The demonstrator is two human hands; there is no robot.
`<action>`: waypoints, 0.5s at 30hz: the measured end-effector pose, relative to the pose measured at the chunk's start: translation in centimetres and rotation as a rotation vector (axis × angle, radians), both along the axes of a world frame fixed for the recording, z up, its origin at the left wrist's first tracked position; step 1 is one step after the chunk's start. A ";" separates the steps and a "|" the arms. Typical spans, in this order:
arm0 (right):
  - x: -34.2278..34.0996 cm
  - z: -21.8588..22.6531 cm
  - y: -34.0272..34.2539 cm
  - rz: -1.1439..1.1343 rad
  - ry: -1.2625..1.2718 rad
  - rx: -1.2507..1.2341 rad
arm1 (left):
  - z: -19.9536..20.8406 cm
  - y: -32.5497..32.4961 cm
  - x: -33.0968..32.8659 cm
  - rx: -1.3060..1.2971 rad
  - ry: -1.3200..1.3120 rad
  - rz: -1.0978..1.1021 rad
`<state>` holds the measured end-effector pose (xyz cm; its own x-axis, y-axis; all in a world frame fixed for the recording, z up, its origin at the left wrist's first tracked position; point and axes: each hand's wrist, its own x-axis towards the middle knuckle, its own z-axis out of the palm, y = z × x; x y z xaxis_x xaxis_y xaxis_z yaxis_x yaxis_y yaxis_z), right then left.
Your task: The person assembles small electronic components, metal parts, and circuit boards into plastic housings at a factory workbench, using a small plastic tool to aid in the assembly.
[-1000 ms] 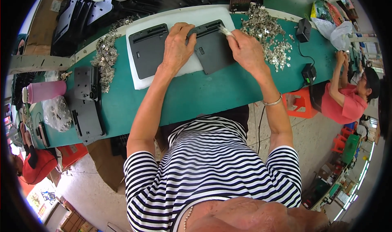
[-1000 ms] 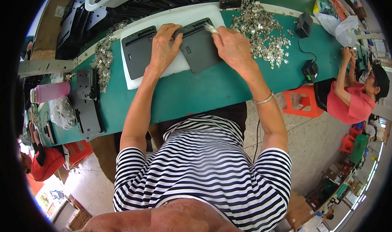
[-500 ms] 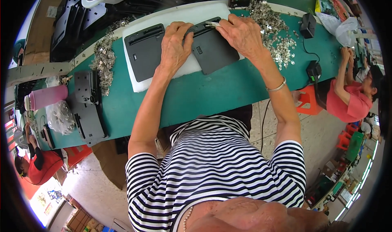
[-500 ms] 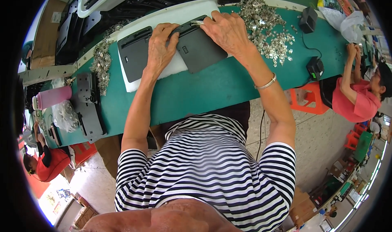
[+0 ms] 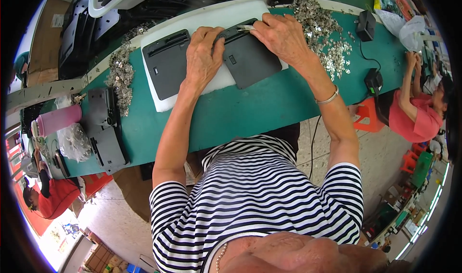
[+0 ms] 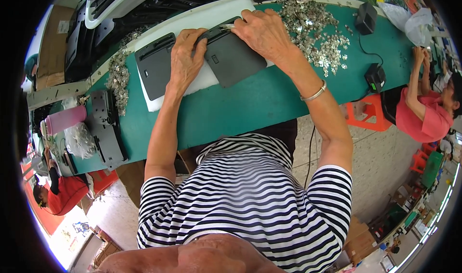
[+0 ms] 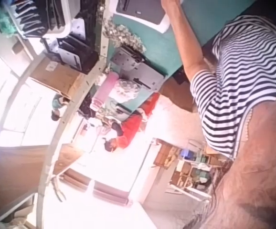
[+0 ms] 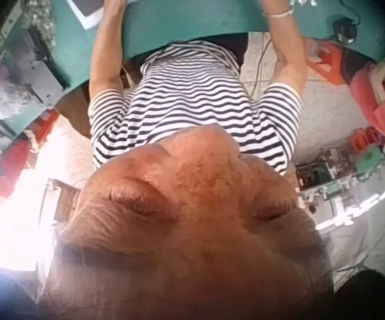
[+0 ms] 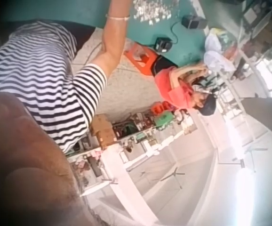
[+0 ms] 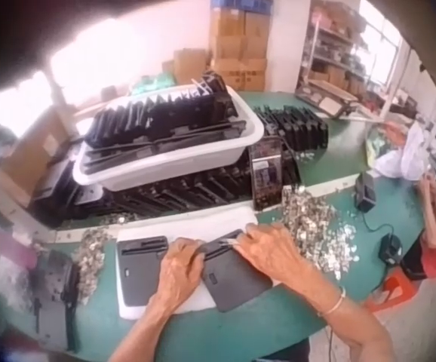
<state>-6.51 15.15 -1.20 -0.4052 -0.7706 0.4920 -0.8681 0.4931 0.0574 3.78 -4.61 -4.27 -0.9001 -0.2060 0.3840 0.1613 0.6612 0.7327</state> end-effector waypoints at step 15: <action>-0.8 0.2 -0.1 0.091 0.143 0.145 | -0.3 -0.1 -0.1 -0.016 -0.002 -0.005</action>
